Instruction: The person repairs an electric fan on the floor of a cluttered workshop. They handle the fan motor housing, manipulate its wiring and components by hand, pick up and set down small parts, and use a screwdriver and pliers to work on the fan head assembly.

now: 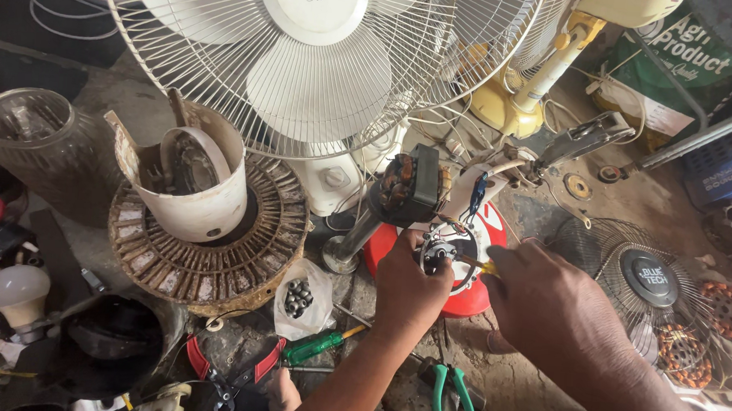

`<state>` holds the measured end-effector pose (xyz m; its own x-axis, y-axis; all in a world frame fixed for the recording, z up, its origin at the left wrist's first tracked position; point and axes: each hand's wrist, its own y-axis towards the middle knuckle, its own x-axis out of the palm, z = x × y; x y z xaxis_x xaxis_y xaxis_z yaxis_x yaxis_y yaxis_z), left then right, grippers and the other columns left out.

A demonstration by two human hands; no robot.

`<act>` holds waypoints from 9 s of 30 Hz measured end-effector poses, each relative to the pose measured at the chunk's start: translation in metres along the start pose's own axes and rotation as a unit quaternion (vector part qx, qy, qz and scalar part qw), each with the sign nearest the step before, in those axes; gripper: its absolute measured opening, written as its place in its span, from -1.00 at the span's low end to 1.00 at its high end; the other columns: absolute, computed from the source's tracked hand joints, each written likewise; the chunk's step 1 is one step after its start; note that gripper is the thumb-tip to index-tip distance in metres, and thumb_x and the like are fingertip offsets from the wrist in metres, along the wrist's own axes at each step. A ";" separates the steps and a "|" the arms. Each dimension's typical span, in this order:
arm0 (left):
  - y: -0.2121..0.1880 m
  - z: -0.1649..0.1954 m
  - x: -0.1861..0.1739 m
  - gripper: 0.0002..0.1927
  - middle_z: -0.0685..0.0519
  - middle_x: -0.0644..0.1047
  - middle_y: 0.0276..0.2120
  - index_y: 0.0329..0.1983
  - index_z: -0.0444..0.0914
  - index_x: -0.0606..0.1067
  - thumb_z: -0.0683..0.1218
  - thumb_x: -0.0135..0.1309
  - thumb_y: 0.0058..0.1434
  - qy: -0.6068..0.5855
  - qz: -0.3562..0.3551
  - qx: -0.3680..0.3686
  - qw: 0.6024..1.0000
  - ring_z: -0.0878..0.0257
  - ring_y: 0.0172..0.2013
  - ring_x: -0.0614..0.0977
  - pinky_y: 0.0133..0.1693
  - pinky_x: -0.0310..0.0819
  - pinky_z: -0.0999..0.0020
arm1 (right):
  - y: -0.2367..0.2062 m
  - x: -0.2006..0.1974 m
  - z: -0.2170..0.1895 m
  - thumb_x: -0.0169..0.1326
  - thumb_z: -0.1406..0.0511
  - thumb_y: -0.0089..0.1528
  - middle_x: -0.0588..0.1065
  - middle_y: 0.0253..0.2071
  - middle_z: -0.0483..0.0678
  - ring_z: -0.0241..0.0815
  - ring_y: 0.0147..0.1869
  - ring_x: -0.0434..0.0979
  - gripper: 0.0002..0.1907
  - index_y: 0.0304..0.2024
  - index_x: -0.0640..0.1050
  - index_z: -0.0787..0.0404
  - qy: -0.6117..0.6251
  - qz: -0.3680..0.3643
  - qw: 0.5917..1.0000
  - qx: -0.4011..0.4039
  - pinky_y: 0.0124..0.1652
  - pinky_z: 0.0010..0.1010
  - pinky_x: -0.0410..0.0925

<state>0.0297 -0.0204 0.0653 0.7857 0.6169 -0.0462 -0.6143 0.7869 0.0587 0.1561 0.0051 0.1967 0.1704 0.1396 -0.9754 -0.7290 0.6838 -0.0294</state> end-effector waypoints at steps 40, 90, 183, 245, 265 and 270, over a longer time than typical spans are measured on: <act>-0.006 -0.016 0.016 -0.67 -0.12 0.66 -0.31 -0.03 -0.27 0.46 -0.25 0.17 0.11 -0.041 -0.016 0.050 0.998 -0.01 -0.21 0.73 -0.21 0.60 0.14 | 0.024 0.027 0.020 0.16 0.09 0.12 0.64 -0.21 0.04 0.09 -0.04 0.65 -0.64 -0.05 0.68 -0.05 0.137 -0.094 0.973 0.160 0.00 -0.06 0.44; -0.001 -0.030 0.009 -0.79 -0.01 0.61 -0.39 -0.16 -0.32 0.49 -0.25 0.22 0.15 -0.120 0.038 0.062 0.990 0.24 -0.37 0.71 -0.30 0.58 0.32 | 0.048 0.031 0.022 0.07 0.11 0.29 0.62 -0.38 0.14 0.14 -0.23 0.65 -0.68 -0.08 0.67 0.13 0.272 -0.171 0.936 0.144 -0.17 -0.08 0.49; -0.005 -0.017 0.003 -0.72 0.02 0.60 -0.33 -0.04 -0.36 0.51 -0.34 0.09 0.15 -0.245 -0.020 -0.042 0.968 0.38 -0.37 0.61 -0.33 0.57 0.41 | -0.018 0.040 -0.052 0.15 0.36 0.15 0.60 -0.22 0.08 0.07 -0.19 0.64 -0.67 -0.04 0.50 0.33 0.123 0.272 0.954 -0.035 -0.22 -0.18 0.47; -0.001 -0.032 0.011 -0.40 -0.07 0.62 -0.19 -0.03 -0.33 0.55 0.16 -0.38 0.39 -0.648 -0.096 -0.278 0.702 0.10 -0.15 0.65 -0.06 0.56 0.14 | 0.007 0.106 -0.063 -0.11 0.24 0.52 0.47 0.00 0.06 -0.18 0.08 0.51 -0.80 0.01 0.38 0.27 0.519 0.440 0.733 0.009 0.12 -0.34 0.41; 0.000 -0.032 0.008 -0.50 -0.03 0.62 -0.12 0.03 -0.25 0.51 0.12 -0.34 0.40 -0.668 -0.126 -0.270 0.682 0.13 -0.07 0.66 0.05 0.56 0.09 | -0.001 0.090 -0.060 -0.19 0.35 0.48 0.51 -0.04 0.15 -0.09 0.00 0.56 -0.81 0.07 0.32 0.35 0.469 0.423 0.775 0.018 0.04 -0.32 0.45; 0.001 -0.036 0.008 -0.53 0.02 0.62 -0.08 0.05 -0.16 0.53 0.15 -0.32 0.41 -0.650 -0.162 -0.232 0.705 0.11 -0.10 0.66 -0.14 0.55 0.03 | 0.021 0.038 -0.020 -0.26 0.26 0.63 0.50 -0.21 0.02 -0.25 -0.22 0.53 -0.78 0.04 0.34 0.29 0.569 0.442 0.692 0.040 -0.09 -0.44 0.46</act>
<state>0.0324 -0.0142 0.0295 0.1068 0.1037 0.9889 -0.1077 0.9899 -0.0922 0.1341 0.0104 0.1545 -0.9847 -0.0944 -0.1463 -0.1680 0.7351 0.6568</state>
